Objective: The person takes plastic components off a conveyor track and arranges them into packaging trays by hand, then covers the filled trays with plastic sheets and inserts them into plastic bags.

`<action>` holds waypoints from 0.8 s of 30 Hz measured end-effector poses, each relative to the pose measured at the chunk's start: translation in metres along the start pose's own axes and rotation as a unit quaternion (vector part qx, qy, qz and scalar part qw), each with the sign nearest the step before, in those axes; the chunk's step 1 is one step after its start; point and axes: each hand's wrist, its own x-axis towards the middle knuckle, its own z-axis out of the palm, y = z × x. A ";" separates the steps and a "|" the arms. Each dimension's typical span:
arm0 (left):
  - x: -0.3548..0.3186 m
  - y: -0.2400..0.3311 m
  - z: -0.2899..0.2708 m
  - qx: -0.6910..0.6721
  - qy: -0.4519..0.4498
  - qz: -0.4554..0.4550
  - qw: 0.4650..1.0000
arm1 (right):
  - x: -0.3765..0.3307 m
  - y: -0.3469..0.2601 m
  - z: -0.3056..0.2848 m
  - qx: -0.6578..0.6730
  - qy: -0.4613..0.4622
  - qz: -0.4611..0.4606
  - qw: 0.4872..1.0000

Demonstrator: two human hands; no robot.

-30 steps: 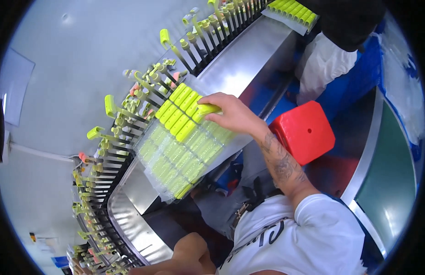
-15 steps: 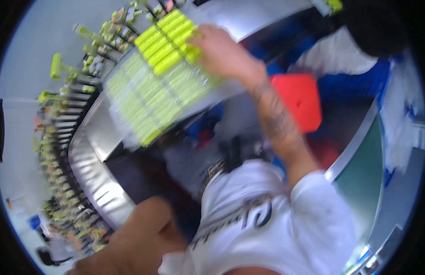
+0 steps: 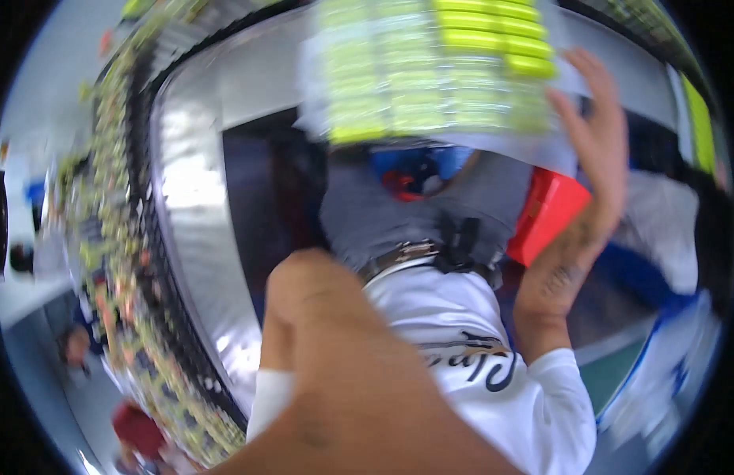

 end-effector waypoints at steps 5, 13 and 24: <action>0.032 -0.009 0.012 -0.021 -0.017 0.025 0.999 | -0.009 -0.012 -0.035 -0.015 0.033 0.049 0.998; -0.008 -0.002 -0.017 -0.019 -0.103 0.031 0.994 | -0.019 -0.054 -0.045 0.019 0.024 0.072 0.997; 0.104 -0.025 0.010 0.010 -0.226 0.114 0.967 | -0.022 -0.026 -0.039 0.053 0.004 0.075 0.996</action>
